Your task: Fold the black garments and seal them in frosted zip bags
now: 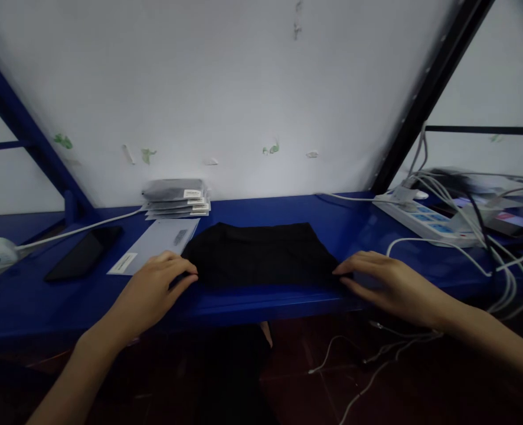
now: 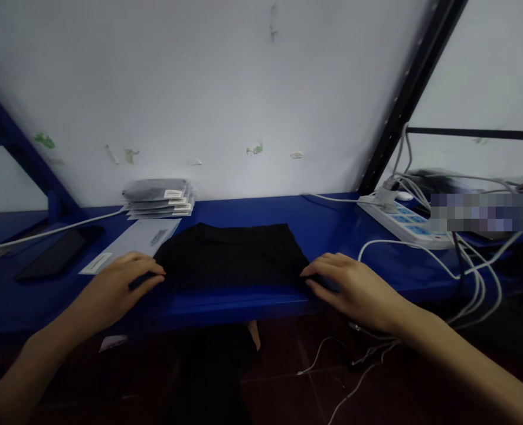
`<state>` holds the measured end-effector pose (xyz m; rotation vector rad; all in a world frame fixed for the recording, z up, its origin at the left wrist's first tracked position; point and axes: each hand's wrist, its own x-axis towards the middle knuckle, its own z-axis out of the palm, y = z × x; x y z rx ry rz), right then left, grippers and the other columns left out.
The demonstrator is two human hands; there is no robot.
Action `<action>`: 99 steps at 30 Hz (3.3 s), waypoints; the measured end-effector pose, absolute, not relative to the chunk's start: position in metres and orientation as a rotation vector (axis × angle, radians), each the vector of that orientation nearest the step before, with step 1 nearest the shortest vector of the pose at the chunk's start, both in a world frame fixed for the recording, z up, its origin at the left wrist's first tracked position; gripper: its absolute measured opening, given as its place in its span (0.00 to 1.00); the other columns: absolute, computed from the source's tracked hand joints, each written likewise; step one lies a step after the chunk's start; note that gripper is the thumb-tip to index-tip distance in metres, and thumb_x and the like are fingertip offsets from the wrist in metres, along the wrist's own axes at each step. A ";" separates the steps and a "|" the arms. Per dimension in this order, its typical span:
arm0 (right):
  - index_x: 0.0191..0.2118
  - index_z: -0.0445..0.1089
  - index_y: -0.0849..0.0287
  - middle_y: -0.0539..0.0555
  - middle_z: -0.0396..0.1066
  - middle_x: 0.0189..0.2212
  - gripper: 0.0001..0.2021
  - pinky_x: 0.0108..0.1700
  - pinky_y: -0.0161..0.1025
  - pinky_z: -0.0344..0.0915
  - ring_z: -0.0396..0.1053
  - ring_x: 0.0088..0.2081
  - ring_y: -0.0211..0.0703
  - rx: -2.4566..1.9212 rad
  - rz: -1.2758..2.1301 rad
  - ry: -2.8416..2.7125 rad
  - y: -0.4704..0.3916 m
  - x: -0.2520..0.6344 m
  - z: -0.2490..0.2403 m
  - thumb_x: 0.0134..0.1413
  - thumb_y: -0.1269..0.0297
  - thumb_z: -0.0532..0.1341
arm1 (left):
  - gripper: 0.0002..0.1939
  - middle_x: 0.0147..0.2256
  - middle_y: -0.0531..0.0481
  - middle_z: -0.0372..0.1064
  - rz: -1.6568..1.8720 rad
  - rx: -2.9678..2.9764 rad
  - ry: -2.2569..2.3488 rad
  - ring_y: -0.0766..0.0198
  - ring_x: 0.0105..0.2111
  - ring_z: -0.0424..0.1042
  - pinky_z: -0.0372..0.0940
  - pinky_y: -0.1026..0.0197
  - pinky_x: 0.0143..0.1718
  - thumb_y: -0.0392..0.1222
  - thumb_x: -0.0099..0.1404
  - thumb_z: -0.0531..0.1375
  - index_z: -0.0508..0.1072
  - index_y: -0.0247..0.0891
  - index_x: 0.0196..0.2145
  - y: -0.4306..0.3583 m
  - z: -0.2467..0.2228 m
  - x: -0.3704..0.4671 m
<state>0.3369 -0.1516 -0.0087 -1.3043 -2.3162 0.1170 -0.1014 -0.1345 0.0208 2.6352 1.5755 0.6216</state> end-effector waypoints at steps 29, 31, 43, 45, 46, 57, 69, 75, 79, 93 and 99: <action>0.41 0.76 0.59 0.62 0.73 0.40 0.16 0.53 0.51 0.64 0.69 0.46 0.54 -1.656 -0.090 -1.891 -0.015 0.306 -0.036 0.62 0.56 0.54 | 0.09 0.40 0.44 0.76 0.678 2.447 1.981 0.52 0.41 0.73 0.65 0.52 0.44 0.44 0.66 0.57 0.75 0.39 0.37 -0.013 0.004 -0.083; 0.41 0.77 0.60 0.63 0.74 0.39 0.17 0.54 0.52 0.63 0.69 0.46 0.55 -1.669 -0.102 -1.909 -0.016 0.306 -0.034 0.62 0.56 0.54 | 0.08 0.40 0.44 0.76 0.681 2.454 1.979 0.52 0.42 0.73 0.65 0.52 0.45 0.43 0.66 0.57 0.75 0.39 0.38 -0.013 0.005 -0.082; 0.40 0.77 0.60 0.62 0.75 0.39 0.17 0.53 0.50 0.63 0.70 0.46 0.54 -1.744 -0.146 -1.912 -0.017 0.306 -0.035 0.63 0.55 0.54 | 0.08 0.39 0.45 0.77 0.692 2.493 1.946 0.52 0.42 0.72 0.65 0.52 0.45 0.42 0.66 0.57 0.76 0.40 0.37 -0.015 0.005 -0.081; 0.39 0.76 0.59 0.62 0.75 0.39 0.16 0.52 0.49 0.63 0.70 0.45 0.54 -1.744 -0.148 -1.897 -0.017 0.306 -0.034 0.62 0.56 0.54 | 0.08 0.39 0.45 0.77 0.672 2.502 1.950 0.52 0.42 0.72 0.65 0.52 0.45 0.42 0.66 0.57 0.75 0.40 0.37 -0.014 0.005 -0.081; 0.39 0.76 0.59 0.61 0.75 0.38 0.15 0.52 0.49 0.63 0.70 0.45 0.54 -1.738 -0.147 -1.895 -0.018 0.306 -0.033 0.62 0.56 0.54 | 0.08 0.39 0.45 0.77 0.669 2.504 1.947 0.52 0.42 0.72 0.65 0.51 0.45 0.42 0.66 0.57 0.75 0.40 0.37 -0.014 0.005 -0.081; 0.35 0.73 0.59 0.61 0.76 0.36 0.11 0.49 0.51 0.65 0.72 0.42 0.56 -1.679 -0.120 -1.854 -0.021 0.304 -0.030 0.59 0.59 0.56 | 0.07 0.38 0.44 0.76 0.717 2.449 1.925 0.51 0.42 0.72 0.64 0.51 0.44 0.41 0.66 0.58 0.75 0.39 0.39 -0.019 0.006 -0.078; 0.40 0.75 0.60 0.59 0.78 0.37 0.12 0.44 0.44 0.67 0.74 0.39 0.50 -1.730 0.009 -1.733 -0.025 0.304 -0.028 0.59 0.59 0.59 | 0.09 0.41 0.45 0.76 0.598 2.575 1.959 0.51 0.45 0.70 0.65 0.51 0.46 0.42 0.67 0.56 0.75 0.39 0.40 -0.022 0.006 -0.075; 0.40 0.75 0.60 0.58 0.78 0.37 0.11 0.44 0.43 0.68 0.74 0.39 0.48 -1.716 0.023 -1.700 -0.024 0.305 -0.030 0.58 0.59 0.60 | 0.11 0.41 0.44 0.76 0.581 2.628 1.962 0.50 0.46 0.69 0.65 0.51 0.47 0.42 0.67 0.55 0.76 0.39 0.42 -0.023 0.005 -0.074; 0.40 0.74 0.59 0.58 0.78 0.36 0.11 0.44 0.44 0.69 0.75 0.38 0.49 -1.692 0.034 -1.695 -0.023 0.307 -0.033 0.57 0.58 0.61 | 0.11 0.40 0.44 0.76 0.556 2.605 2.004 0.49 0.47 0.69 0.65 0.50 0.46 0.43 0.68 0.56 0.76 0.39 0.42 -0.026 0.006 -0.072; 0.39 0.74 0.58 0.57 0.78 0.36 0.09 0.44 0.44 0.68 0.75 0.39 0.49 -1.743 0.064 -1.687 -0.025 0.305 -0.030 0.56 0.60 0.61 | 0.10 0.40 0.43 0.76 0.546 2.571 2.060 0.49 0.47 0.69 0.65 0.50 0.47 0.43 0.68 0.56 0.76 0.40 0.42 -0.033 0.009 -0.069; 0.42 0.76 0.60 0.58 0.78 0.38 0.12 0.46 0.43 0.68 0.75 0.41 0.50 -1.800 0.050 -1.713 -0.029 0.303 -0.025 0.58 0.60 0.60 | 0.13 0.40 0.44 0.77 0.524 2.608 2.055 0.49 0.47 0.69 0.65 0.51 0.47 0.37 0.65 0.55 0.77 0.39 0.44 -0.032 0.010 -0.068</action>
